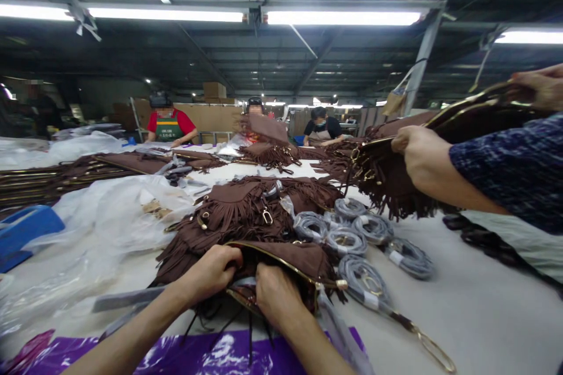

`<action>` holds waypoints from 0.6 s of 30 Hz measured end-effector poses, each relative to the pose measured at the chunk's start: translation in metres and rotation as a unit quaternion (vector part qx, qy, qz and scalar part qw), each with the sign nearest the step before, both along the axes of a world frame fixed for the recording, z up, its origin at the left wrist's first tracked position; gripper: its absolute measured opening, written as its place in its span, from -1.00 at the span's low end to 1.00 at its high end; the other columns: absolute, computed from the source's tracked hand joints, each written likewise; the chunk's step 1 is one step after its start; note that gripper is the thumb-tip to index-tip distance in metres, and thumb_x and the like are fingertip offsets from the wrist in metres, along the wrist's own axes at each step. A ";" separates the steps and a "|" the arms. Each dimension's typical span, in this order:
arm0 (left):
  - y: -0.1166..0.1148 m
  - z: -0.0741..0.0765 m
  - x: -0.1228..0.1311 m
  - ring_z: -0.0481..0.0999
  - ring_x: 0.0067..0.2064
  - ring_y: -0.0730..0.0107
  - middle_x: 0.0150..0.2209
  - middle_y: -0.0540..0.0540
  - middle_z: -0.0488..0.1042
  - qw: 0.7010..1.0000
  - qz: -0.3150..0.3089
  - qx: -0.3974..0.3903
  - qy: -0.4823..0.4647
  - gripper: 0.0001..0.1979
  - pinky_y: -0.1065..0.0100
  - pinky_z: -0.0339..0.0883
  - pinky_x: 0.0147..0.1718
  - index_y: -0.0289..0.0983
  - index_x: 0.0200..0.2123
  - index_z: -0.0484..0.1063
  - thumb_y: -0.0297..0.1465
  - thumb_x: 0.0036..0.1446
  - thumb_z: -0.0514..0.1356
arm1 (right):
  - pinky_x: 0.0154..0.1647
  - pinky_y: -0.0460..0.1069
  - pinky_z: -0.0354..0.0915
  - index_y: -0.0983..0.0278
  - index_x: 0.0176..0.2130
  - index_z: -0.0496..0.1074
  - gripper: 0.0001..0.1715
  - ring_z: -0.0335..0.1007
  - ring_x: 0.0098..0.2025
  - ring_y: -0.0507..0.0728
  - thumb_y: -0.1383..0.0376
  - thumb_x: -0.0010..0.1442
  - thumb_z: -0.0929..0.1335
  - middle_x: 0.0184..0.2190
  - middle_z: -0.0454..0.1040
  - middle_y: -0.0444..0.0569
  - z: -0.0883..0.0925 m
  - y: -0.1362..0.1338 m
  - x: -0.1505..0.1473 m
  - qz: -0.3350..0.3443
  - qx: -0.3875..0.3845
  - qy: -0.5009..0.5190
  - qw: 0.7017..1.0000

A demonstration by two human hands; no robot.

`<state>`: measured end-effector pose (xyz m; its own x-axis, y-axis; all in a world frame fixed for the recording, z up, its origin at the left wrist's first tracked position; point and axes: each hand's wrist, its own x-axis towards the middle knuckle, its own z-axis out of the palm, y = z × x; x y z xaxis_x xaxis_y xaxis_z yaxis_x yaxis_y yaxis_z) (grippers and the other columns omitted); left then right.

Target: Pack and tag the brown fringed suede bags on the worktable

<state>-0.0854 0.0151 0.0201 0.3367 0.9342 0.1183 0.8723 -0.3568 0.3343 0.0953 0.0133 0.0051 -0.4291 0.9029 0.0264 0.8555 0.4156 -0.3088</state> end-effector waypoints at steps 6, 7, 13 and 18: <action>-0.002 -0.002 0.012 0.50 -0.18 0.23 -0.25 -0.17 0.48 0.998 0.048 0.007 0.045 -0.76 0.34 0.30 -0.22 -0.27 -0.37 0.44 -0.61 0.14 0.01 | -0.36 -0.05 0.14 0.31 -0.26 0.50 -0.68 0.52 -0.27 0.14 0.42 0.33 0.18 -0.31 0.60 0.10 -0.005 0.002 0.006 0.024 0.008 0.033 0.999; -0.003 -0.001 0.014 0.49 -0.19 0.22 -0.25 -0.18 0.47 0.997 0.053 0.006 0.050 -0.76 0.33 0.30 -0.23 -0.27 -0.36 0.43 -0.61 0.14 0.01 | -0.37 -0.05 0.14 0.32 -0.28 0.50 -0.68 0.52 -0.29 0.15 0.42 0.33 0.19 -0.34 0.60 0.11 -0.005 0.002 0.006 0.024 0.007 0.037 0.999; -0.009 0.010 0.005 0.44 -0.23 0.36 -0.31 -0.07 0.42 1.000 0.011 0.016 0.007 -0.81 0.43 0.26 -0.26 -0.24 -0.47 0.29 -0.62 0.07 0.03 | -0.26 -0.08 0.22 0.31 -0.21 0.45 -0.73 0.50 -0.23 0.12 0.46 0.31 0.19 -0.30 0.57 0.04 -0.002 -0.001 0.002 0.013 0.035 0.108 0.993; -0.011 0.009 -0.001 0.38 -0.28 0.36 -0.36 -0.03 0.37 0.991 -0.028 0.030 -0.129 -0.83 0.41 0.26 -0.27 -0.22 -0.53 0.18 -0.53 0.08 0.01 | -0.07 -0.05 0.27 0.26 -0.16 0.43 -0.72 0.44 -0.10 0.15 0.51 0.18 0.26 -0.18 0.52 0.01 -0.005 -0.005 -0.009 0.071 0.101 0.262 0.957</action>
